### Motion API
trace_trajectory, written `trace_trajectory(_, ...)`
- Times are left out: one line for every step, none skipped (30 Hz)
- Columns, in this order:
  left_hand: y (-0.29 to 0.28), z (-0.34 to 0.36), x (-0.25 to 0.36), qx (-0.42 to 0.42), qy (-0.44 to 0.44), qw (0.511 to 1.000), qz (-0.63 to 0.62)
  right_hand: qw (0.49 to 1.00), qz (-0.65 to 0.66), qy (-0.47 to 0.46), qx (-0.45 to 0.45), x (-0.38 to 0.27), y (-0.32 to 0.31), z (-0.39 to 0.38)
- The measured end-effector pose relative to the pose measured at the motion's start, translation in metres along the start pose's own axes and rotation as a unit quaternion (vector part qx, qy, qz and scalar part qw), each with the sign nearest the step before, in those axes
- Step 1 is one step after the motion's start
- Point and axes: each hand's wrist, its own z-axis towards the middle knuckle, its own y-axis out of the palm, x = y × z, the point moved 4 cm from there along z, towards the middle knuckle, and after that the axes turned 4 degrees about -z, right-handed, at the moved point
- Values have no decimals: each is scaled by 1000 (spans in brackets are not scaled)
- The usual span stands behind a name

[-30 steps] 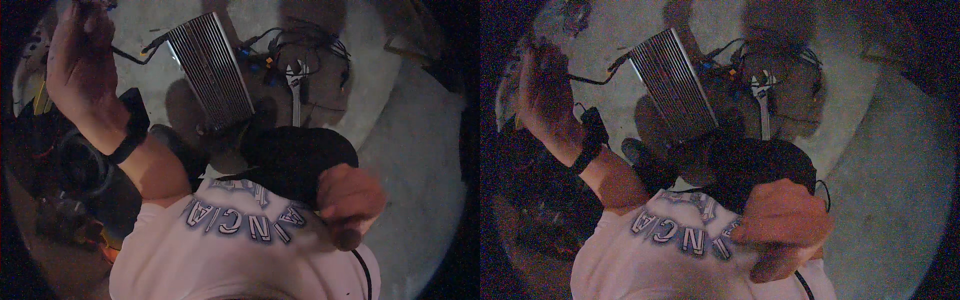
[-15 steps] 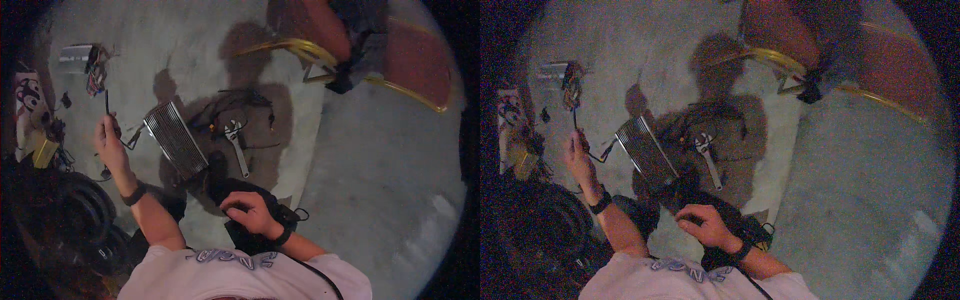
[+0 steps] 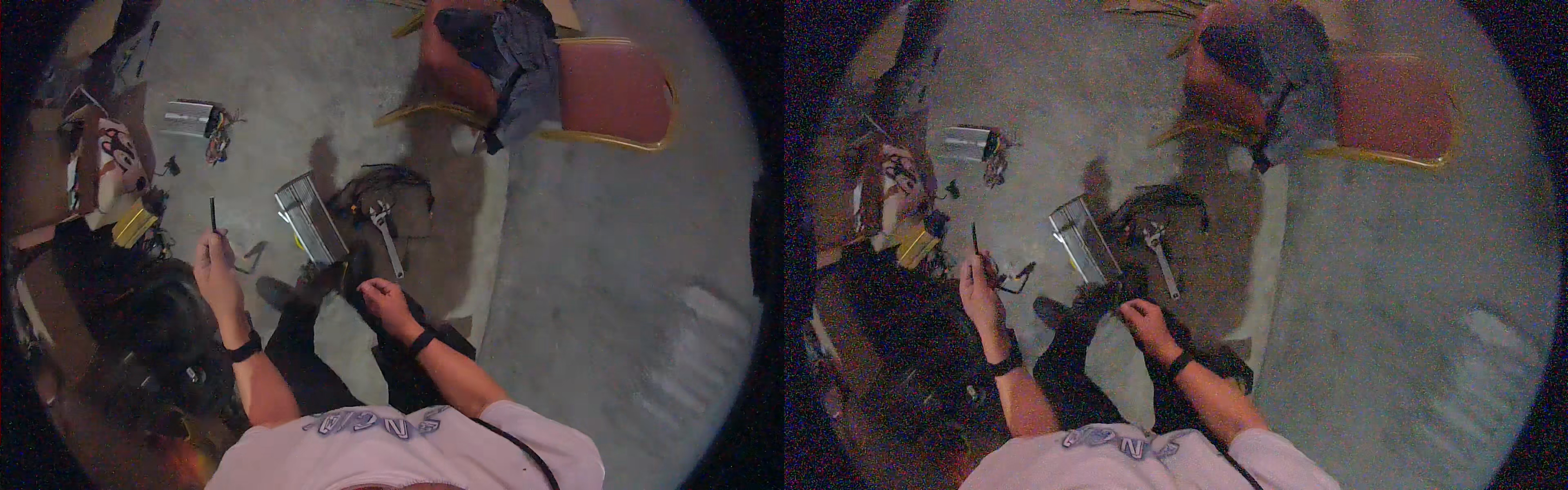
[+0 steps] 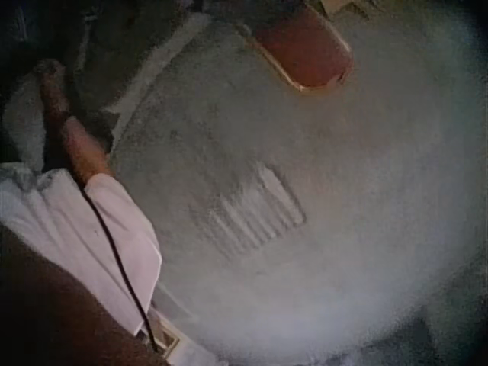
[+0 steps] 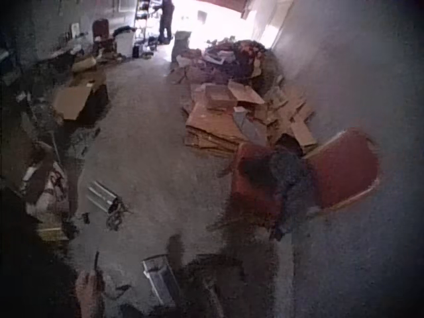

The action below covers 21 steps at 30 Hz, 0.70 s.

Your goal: Stripping insulation from electrical wires using a pocket knife.

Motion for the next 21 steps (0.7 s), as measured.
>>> trace_trajectory(-7, -13, 13, 4, -19, 999, -50, 1000, 6, 3, -3, -10, 2, -10)
trace_trajectory(-12, -26, 29, 4, -19, 999, -42, 1000, -3, 3, -19, -20, 4, -20)
trace_trajectory(-14, -38, 44, 18, -30, 999, -22, 999, -16, -4, -33, -31, 5, -29)
trace_trajectory(-17, -48, 59, 33, -40, 999, -3, 999, -31, -17, -40, -32, 3, -36)
trace_trajectory(-23, -56, 69, 33, -37, 999, -1, 999, -29, -19, -43, -35, 1, -42)
trace_trajectory(-29, -62, 68, 26, -66, 997, -28, 996, -78, -33, -36, -40, -6, -49)
trace_trajectory(-39, -67, 67, 24, -94, 994, -53, 990, -128, -47, -35, -50, -7, -57)
trace_trajectory(-44, -69, 70, -9, -90, 994, -63, 982, -187, -26, -11, -59, -13, -65)
trace_trajectory(-44, -78, 82, -8, -91, 994, -58, 983, -184, -23, -14, -60, -20, -78)
trace_trajectory(-38, -86, 96, -4, -87, 996, 9, 974, -222, -30, 12, -63, -31, -83)
trace_trajectory(-31, -94, 110, 1, -82, 994, 76, 964, -260, -38, 37, -66, -43, -88)
trace_trajectory(-24, -104, 112, 23, -87, 995, 38, 964, -259, -43, 38, -61, -60, -93)
trace_trajectory(-24, -109, 114, 21, -86, 995, 39, 952, -296, -16, 72, -43, -82, -101)
trace_trajectory(-18, -115, 114, -27, -106, 993, 33, 937, -333, 12, 104, -26, -105, -108)
trace_trajectory(-14, -120, 114, -76, -128, 989, 28, 938, -330, 13, 105, -8, -123, -116)
trace_trajectory(-13, -125, 114, -78, -129, 988, 30, 928, -353, 48, 111, 14, -143, -126)
trace_trajectory(-13, -129, 113, -95, -133, 986, 24, 916, -376, 81, 114, 27, -153, -135)
trace_trajectory(-15, -132, 114, -107, -134, 985, 17, 918, -374, 78, 108, 25, -154, -144)
trace_trajectory(-16, -136, 117, -119, -136, 983, 8, 919, -364, 92, 120, 20, -157, -155)
trace_trajectory(-18, -139, 117, -116, -154, 981, -9, 920, -354, 107, 133, 16, -159, -163)
trace_trajectory(-16, -142, 121, -116, -152, 981, -9, 920, -353, 105, 132, 9, -160, -170)
